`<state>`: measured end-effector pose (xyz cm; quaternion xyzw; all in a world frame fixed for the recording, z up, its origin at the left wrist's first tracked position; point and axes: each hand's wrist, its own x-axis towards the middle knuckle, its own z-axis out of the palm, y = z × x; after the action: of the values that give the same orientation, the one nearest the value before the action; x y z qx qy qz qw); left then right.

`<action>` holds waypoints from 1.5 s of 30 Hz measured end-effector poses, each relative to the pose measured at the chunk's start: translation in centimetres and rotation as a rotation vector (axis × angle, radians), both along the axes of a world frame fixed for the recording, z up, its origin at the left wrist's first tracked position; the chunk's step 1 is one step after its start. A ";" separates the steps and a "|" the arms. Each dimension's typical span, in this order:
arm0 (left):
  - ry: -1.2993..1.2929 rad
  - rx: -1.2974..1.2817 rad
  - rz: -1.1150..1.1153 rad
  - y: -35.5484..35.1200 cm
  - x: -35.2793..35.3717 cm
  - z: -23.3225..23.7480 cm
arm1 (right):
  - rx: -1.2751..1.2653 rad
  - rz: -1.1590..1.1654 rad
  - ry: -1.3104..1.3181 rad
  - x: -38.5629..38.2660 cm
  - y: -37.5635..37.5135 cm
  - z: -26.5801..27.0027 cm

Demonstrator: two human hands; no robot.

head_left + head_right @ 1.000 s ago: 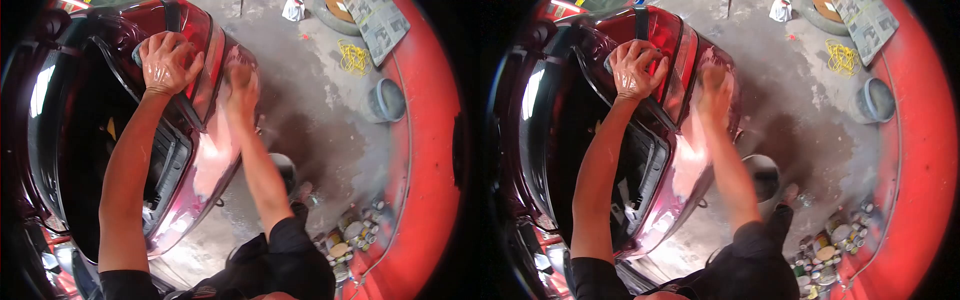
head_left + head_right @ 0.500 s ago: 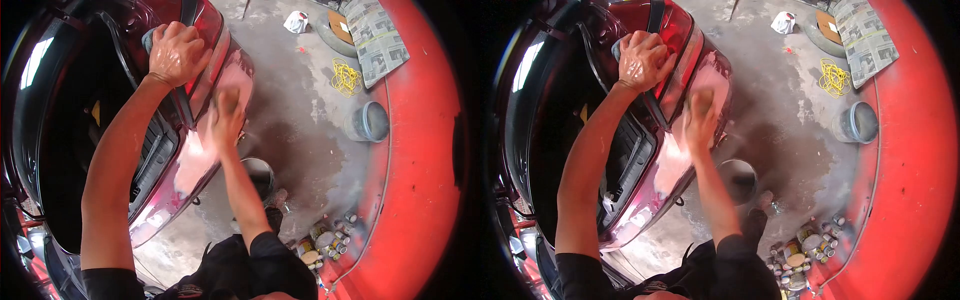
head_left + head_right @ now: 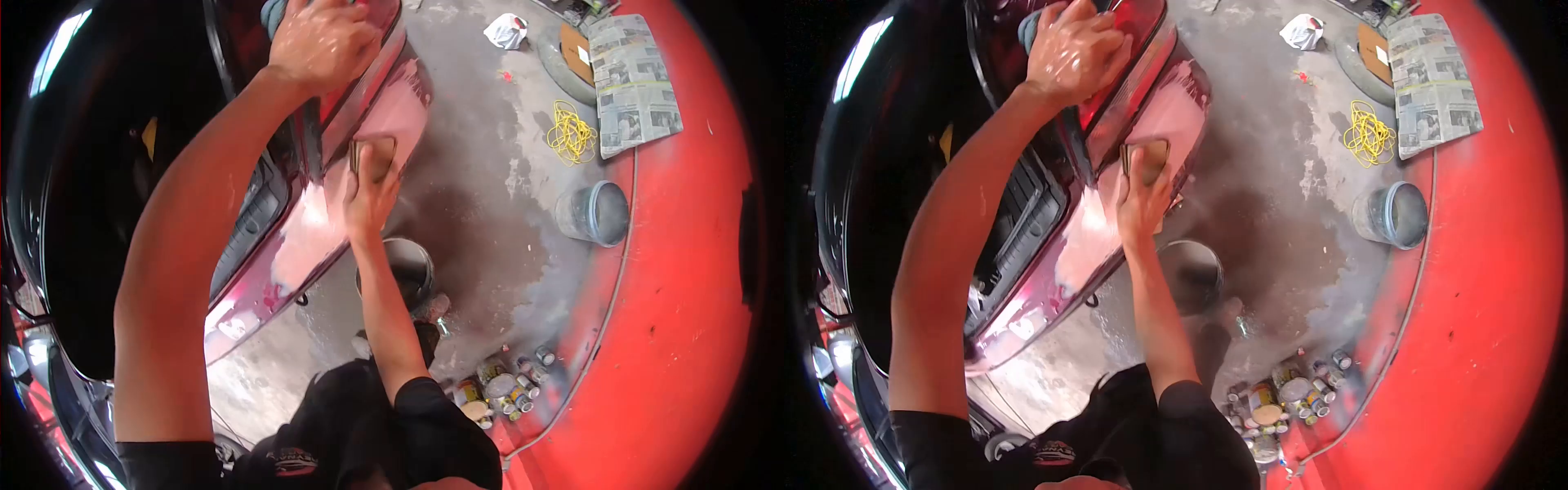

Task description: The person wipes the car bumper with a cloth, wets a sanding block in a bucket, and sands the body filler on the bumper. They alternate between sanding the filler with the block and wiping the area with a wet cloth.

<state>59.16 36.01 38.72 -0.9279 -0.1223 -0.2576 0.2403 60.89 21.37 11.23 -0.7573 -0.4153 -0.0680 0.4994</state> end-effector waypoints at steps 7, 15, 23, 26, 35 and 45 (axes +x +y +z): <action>-0.118 0.004 -0.031 0.3 -0.1 -0.9 | -0.288 -0.010 0.202 9.4 7.1 3.1; -0.131 -0.012 -0.042 0.1 -0.5 -0.9 | -0.060 0.070 -0.011 1.0 -0.2 -1.4; -0.126 0.020 0.001 0.3 -0.1 -0.9 | -0.203 -0.005 0.112 7.1 5.3 0.6; -0.148 0.015 -0.030 -0.1 0.2 -0.3 | -0.043 0.052 0.035 -1.7 -1.5 -0.4; -0.136 0.021 -0.007 0.1 -0.1 -0.8 | -0.317 -0.026 0.453 12.2 7.1 1.8; -0.143 0.028 -0.024 0.4 -0.1 -0.9 | -0.143 0.016 0.080 2.0 0.8 0.1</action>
<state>59.03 36.38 37.84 -0.9051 -0.1244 -0.3276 0.2407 62.88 22.17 11.38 -0.7899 -0.4048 -0.0036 0.4606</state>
